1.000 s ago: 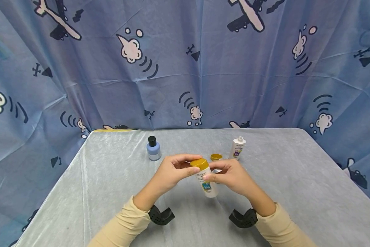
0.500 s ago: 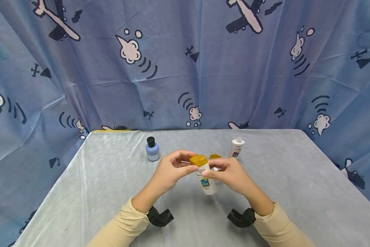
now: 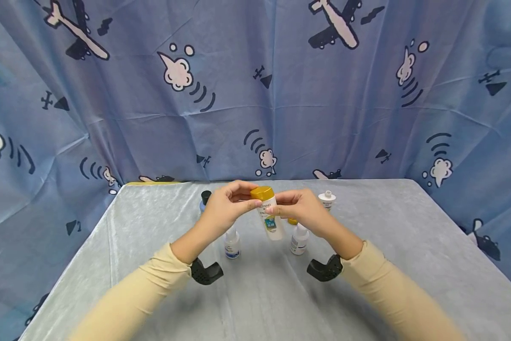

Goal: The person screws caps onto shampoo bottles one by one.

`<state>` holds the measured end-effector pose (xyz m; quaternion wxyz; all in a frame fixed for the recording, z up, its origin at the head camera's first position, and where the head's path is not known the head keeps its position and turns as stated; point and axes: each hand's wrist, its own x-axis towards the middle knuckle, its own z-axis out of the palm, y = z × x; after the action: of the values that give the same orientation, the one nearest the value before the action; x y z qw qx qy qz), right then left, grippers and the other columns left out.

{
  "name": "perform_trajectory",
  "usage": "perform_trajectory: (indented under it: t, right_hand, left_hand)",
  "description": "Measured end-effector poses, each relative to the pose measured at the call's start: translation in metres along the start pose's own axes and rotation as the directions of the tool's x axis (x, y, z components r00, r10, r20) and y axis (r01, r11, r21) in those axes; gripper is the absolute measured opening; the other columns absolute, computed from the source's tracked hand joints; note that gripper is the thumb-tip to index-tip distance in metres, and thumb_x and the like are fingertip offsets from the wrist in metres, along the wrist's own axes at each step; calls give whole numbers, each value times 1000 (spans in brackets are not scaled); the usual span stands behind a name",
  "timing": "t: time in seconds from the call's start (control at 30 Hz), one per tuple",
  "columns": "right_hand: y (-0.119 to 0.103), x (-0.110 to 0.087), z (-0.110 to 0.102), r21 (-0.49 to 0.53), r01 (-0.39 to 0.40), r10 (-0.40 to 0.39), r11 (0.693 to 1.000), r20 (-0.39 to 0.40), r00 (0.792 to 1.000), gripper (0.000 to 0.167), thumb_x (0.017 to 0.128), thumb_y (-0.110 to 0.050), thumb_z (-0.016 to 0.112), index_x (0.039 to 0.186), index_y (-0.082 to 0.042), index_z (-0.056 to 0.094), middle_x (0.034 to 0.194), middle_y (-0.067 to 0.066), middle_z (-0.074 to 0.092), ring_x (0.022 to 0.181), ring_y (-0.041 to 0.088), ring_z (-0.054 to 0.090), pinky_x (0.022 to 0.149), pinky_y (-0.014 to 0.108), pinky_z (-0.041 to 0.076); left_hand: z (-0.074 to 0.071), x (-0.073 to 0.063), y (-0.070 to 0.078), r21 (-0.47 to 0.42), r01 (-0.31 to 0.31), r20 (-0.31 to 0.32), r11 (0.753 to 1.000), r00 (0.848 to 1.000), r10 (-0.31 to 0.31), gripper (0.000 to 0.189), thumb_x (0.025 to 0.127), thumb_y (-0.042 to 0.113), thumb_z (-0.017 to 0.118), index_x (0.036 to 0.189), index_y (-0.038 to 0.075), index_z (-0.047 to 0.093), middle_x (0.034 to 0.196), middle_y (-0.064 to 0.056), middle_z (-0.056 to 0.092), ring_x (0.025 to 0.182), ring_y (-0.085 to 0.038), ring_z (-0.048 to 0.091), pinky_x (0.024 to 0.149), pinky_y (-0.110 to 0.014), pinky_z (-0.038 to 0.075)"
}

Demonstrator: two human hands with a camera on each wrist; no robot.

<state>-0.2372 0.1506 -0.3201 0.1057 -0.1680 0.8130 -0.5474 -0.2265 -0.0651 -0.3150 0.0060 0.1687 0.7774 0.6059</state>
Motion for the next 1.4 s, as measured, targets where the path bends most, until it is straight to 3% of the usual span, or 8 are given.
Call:
perform_trajectory:
  t: [0.07,0.17,0.37,0.7,0.9,1.17,1.4]
  right_hand:
    - [-2,9,-2,40,-38,38,998,14,999,38,89,-23,74,122,-4,70,106,7,76,86,12,66,77,29,58]
    - [-4,21,-4,84,-69,65,994,38,997,40,92,-21,71,127,-2,66,125,13,70,112,22,68,97,41,56]
    - [-7,41,-4,150,-131,124,980,50,991,43,94,-19,68,132,-1,62,141,16,57,132,32,54,107,45,49]
    - [4,70,6,221,-217,223,951,-2,975,40,92,-13,70,129,1,63,140,15,57,133,30,53,108,43,48]
    - [5,81,16,187,-299,316,936,-72,946,39,89,-9,74,126,1,66,133,15,60,126,30,59,102,39,53]
    - [12,86,25,143,-375,391,916,-102,915,39,86,-5,76,124,1,68,129,17,65,121,31,63,101,40,54]
    - [17,88,30,164,-414,433,895,-97,896,37,87,-1,74,122,5,66,131,18,63,122,31,61,102,40,53]
  left_hand:
    - [-4,8,1,1,3,-3,1000,1000,-3,34,86,15,78,118,7,69,113,-12,72,99,-19,71,90,-31,58]
    - [-9,20,1,-9,17,-4,1000,1000,-17,34,86,15,78,118,7,69,115,-12,72,102,-19,70,93,-33,57]
    - [-16,41,-5,31,37,-14,999,999,-37,35,87,16,78,120,8,69,117,-12,71,105,-22,69,95,-34,57]
    - [-20,63,-26,96,71,-27,993,997,-69,33,87,15,78,117,7,69,117,-12,72,109,-25,69,97,-36,56]
    - [-23,70,-39,134,109,-19,985,994,-108,31,87,13,77,116,7,70,116,-13,73,108,-25,69,96,-36,57]
    - [-19,72,-59,147,137,-2,980,990,-139,30,86,10,77,115,5,69,115,-15,73,107,-26,69,92,-33,58]
    - [-16,70,-67,167,150,11,975,988,-154,30,86,9,77,115,4,69,115,-14,72,106,-25,69,91,-32,58]
